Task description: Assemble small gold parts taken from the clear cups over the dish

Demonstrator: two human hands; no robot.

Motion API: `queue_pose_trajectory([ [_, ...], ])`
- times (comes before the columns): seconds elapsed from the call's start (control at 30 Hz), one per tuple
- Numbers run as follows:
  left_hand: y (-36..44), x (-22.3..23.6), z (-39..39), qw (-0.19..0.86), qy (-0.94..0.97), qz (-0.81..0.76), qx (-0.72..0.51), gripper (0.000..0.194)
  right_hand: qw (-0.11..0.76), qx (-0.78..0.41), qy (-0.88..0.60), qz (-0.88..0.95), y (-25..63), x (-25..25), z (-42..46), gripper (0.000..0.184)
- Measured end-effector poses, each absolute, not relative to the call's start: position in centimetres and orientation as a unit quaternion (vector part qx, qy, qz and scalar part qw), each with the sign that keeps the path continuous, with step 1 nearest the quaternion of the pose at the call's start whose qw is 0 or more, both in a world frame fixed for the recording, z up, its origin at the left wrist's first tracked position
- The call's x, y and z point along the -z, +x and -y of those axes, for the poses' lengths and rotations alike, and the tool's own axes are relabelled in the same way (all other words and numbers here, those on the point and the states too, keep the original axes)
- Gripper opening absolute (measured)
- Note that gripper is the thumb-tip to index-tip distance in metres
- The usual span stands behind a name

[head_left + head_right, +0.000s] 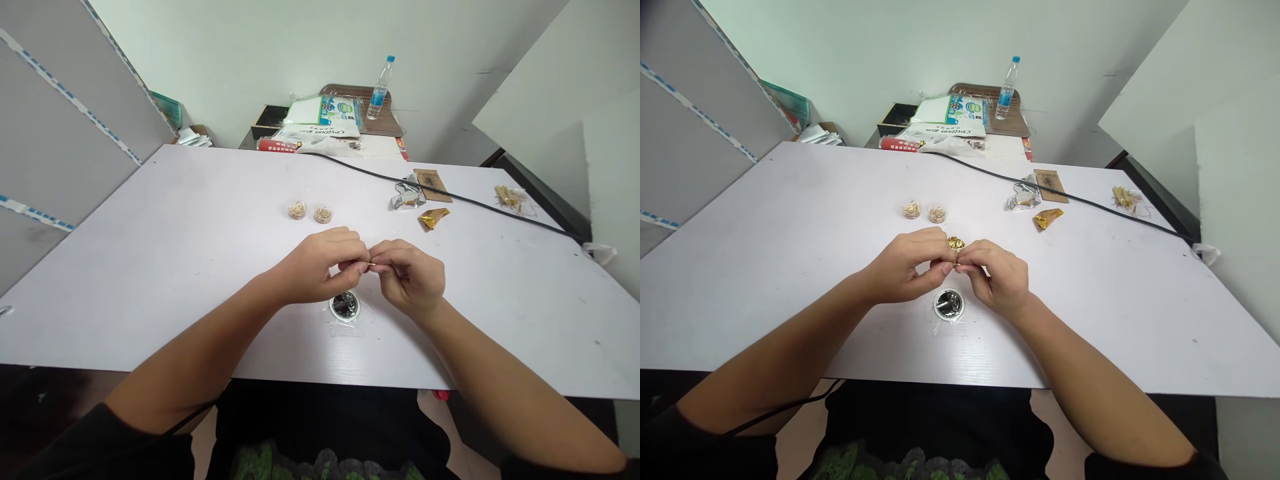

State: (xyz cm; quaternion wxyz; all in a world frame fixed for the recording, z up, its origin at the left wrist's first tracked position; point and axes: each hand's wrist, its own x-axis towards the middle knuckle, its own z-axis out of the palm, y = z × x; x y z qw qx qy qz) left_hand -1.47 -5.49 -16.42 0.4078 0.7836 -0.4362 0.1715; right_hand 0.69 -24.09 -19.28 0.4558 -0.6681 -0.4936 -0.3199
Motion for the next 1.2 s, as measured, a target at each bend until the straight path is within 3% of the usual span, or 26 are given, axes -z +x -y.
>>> queue_pose_trajectory([
  [0.57, -1.29, 16.35, 5.39, 0.444, 0.748, 0.466, -0.16, 0.015, 0.578, 0.224, -0.622, 0.478, 0.2, 19.32, 23.67, 0.004],
  [1.2, -1.26, 16.54, 5.43, 0.444, 0.755, 0.455, -0.158, 0.018, 0.568, 0.253, -0.617, 0.483, 0.31, 19.54, 23.78, 0.009],
])
